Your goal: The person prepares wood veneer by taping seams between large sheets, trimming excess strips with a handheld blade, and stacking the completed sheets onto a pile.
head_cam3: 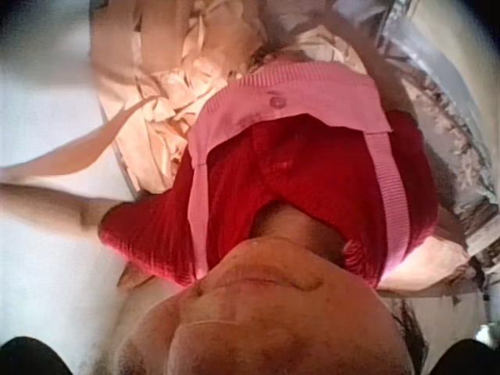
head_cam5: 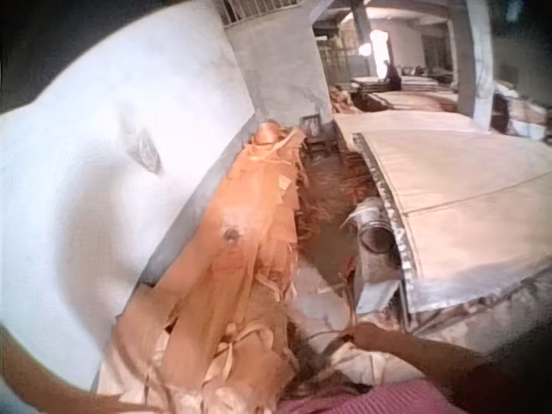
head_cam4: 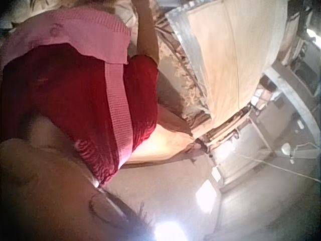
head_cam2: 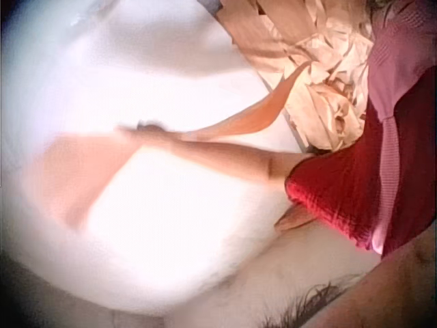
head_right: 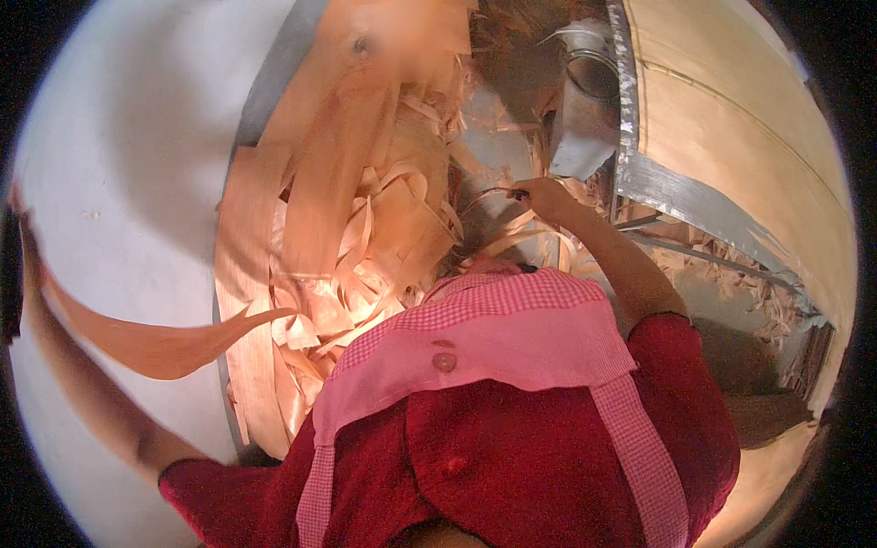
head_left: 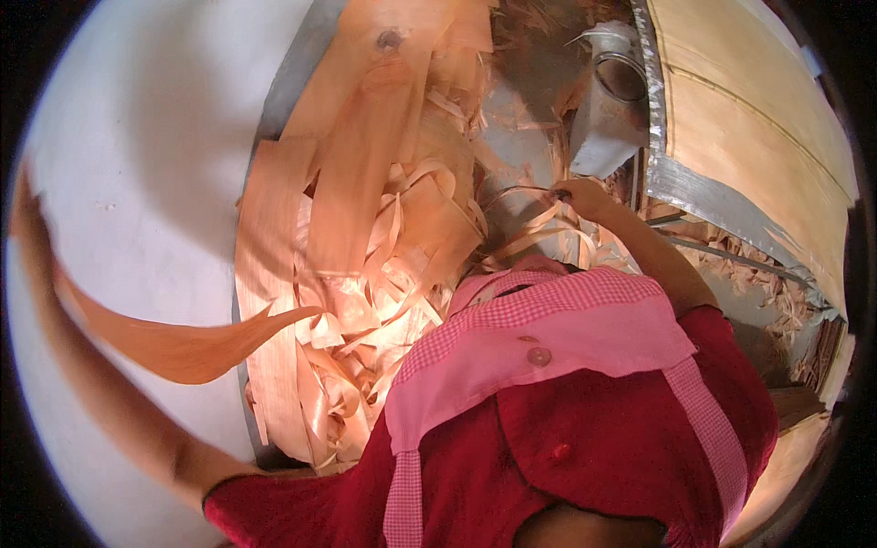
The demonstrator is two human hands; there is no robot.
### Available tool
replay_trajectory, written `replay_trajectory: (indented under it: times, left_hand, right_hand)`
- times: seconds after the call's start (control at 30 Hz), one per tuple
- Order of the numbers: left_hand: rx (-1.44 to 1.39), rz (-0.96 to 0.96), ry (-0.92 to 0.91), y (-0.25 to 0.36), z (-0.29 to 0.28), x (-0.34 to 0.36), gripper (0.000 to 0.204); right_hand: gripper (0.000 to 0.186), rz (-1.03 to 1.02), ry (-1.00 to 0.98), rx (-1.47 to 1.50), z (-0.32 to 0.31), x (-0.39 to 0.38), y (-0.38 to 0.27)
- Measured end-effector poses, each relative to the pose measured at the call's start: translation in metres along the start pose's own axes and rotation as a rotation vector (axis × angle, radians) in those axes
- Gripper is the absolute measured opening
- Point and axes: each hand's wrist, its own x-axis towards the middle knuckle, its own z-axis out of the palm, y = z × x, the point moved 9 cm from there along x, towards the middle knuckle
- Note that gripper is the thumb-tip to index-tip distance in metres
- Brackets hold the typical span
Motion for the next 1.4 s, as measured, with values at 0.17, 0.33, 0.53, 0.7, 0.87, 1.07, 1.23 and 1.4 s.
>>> replay_trajectory:
  times: [0.17,0.33,0.53,0.7,0.87,1.07,1.23,1.4]
  left_hand:
    - [-0.501,-0.062,0.046,0.245,0.127,-0.002,0.038]
    - [-0.064,-0.363,-0.336,0.241,0.314,-0.077,0.044]
    - [-0.945,-0.938,-0.205,0.241,0.484,-0.127,0.041]
    - [-0.804,-0.966,-0.126,0.247,0.593,-0.17,0.047]
    - [-0.142,-0.553,-1.02,0.307,0.674,-0.147,0.079]
    - [-0.31,-0.7,-1.194,0.245,0.827,-0.222,0.089]
    - [-0.217,-0.757,-1.409,0.269,0.824,-0.209,0.083]
    - [-0.121,-0.776,-1.479,0.294,0.85,-0.157,0.078]
  right_hand:
    - [0.022,0.002,0.063,-0.111,-0.011,-0.026,0.044]
    - [0.031,0.154,0.031,-0.098,-0.011,-0.028,0.07]
    - [0.02,0.238,0.064,0.016,-0.033,-0.014,0.092]
    - [0.019,0.276,-0.022,0.019,-0.057,0.072,0.09]
    - [0.021,0.376,-0.037,-0.074,-0.099,0.166,0.103]
    - [0.029,0.428,-0.114,-0.136,-0.154,0.237,0.12]
    - [0.018,0.46,-0.019,-0.141,-0.201,0.278,0.146]
    - [0.016,0.579,0.171,0.543,-0.246,0.331,0.186]
